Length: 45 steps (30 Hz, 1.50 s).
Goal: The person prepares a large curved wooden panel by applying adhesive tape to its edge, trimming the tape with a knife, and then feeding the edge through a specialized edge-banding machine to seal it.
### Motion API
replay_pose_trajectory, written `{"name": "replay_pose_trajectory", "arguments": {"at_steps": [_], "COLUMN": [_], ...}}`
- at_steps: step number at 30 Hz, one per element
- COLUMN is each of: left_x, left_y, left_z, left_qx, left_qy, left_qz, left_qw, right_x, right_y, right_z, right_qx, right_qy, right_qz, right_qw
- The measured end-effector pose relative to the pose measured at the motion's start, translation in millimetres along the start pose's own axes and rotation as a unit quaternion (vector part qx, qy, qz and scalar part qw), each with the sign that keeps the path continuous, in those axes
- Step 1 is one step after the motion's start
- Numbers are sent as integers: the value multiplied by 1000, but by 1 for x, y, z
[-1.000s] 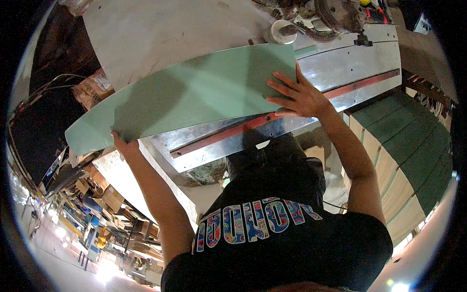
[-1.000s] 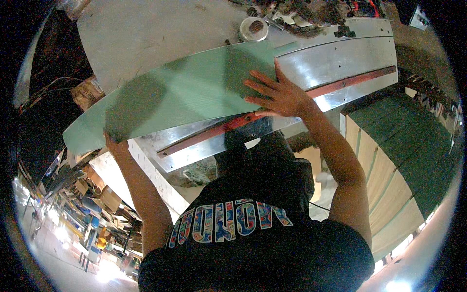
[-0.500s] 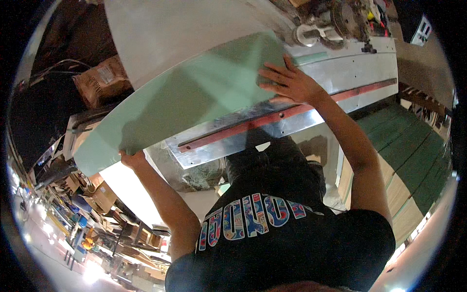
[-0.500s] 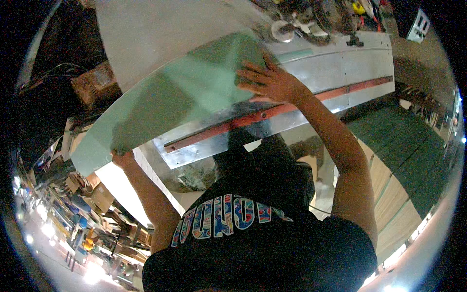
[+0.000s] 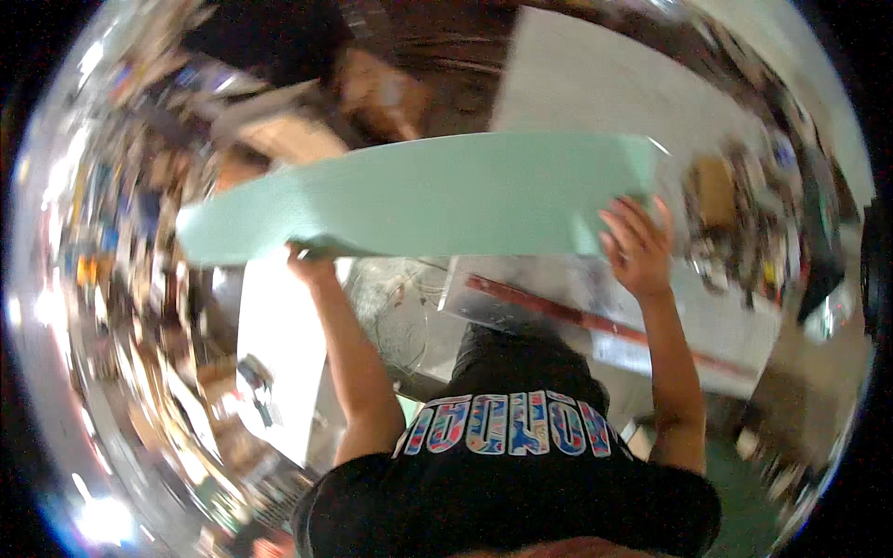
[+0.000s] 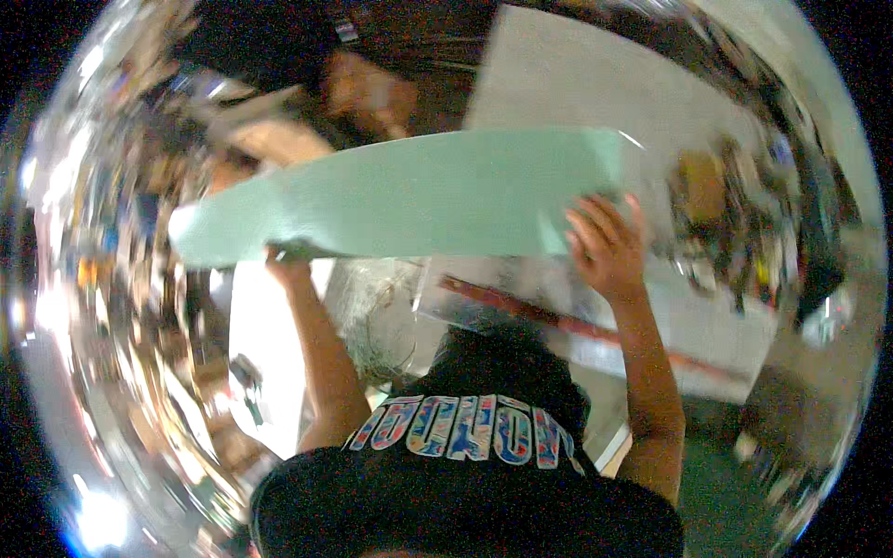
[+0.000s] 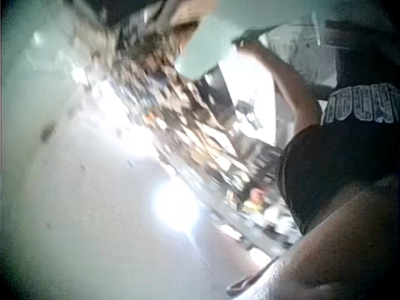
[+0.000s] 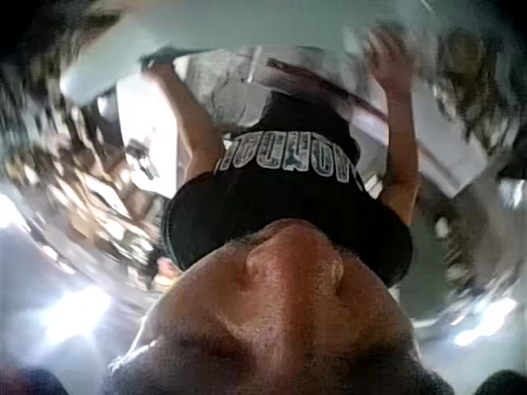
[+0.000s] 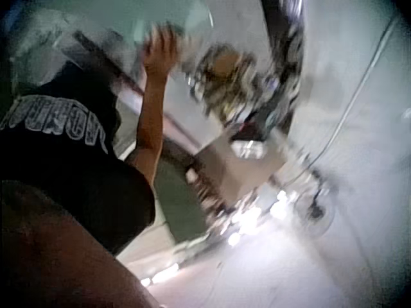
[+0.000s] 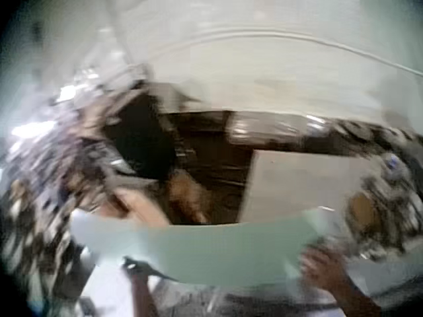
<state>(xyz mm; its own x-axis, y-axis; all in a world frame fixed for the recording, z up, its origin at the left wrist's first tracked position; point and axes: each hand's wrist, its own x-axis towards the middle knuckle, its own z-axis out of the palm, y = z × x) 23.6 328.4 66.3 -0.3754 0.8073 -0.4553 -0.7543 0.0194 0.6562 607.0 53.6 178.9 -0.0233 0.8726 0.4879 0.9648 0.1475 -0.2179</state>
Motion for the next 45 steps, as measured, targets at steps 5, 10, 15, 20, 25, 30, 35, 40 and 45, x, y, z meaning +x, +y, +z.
{"name": "replay_pose_trajectory", "arguments": {"at_steps": [5,10,15,20,25,30,35,40,45], "left_x": [-114,-168,-234,-350,-410,-465,-506,-518,-527], "left_y": [5,15,50,129,212,265,289,318,330], "left_z": [108,134,170,204,210,198,165,105,36], "left_qx": [-86,-146,-164,-205,-211,-194,-131,-17,87], "left_qy": [4,-128,-190,-218,-282,-275,-267,-223,-214], "left_qz": [59,81,167,298,441,552,608,656,644], "left_qw": [995,978,953,906,825,763,736,721,730], "right_x": [63,93,125,156,205,243,244,222,177], "right_y": [-30,-19,-32,-52,-100,-202,-345,-447,-506], "right_z": [-57,-101,-123,-142,-151,-155,-194,-218,-265], "right_qx": [-128,-55,112,180,327,373,507,596,638], "right_qy": [131,47,37,142,156,169,165,171,179], "right_qz": [23,66,70,-41,-117,-200,-244,-269,-307], "right_qw": [983,995,991,973,925,890,810,737,683]}}
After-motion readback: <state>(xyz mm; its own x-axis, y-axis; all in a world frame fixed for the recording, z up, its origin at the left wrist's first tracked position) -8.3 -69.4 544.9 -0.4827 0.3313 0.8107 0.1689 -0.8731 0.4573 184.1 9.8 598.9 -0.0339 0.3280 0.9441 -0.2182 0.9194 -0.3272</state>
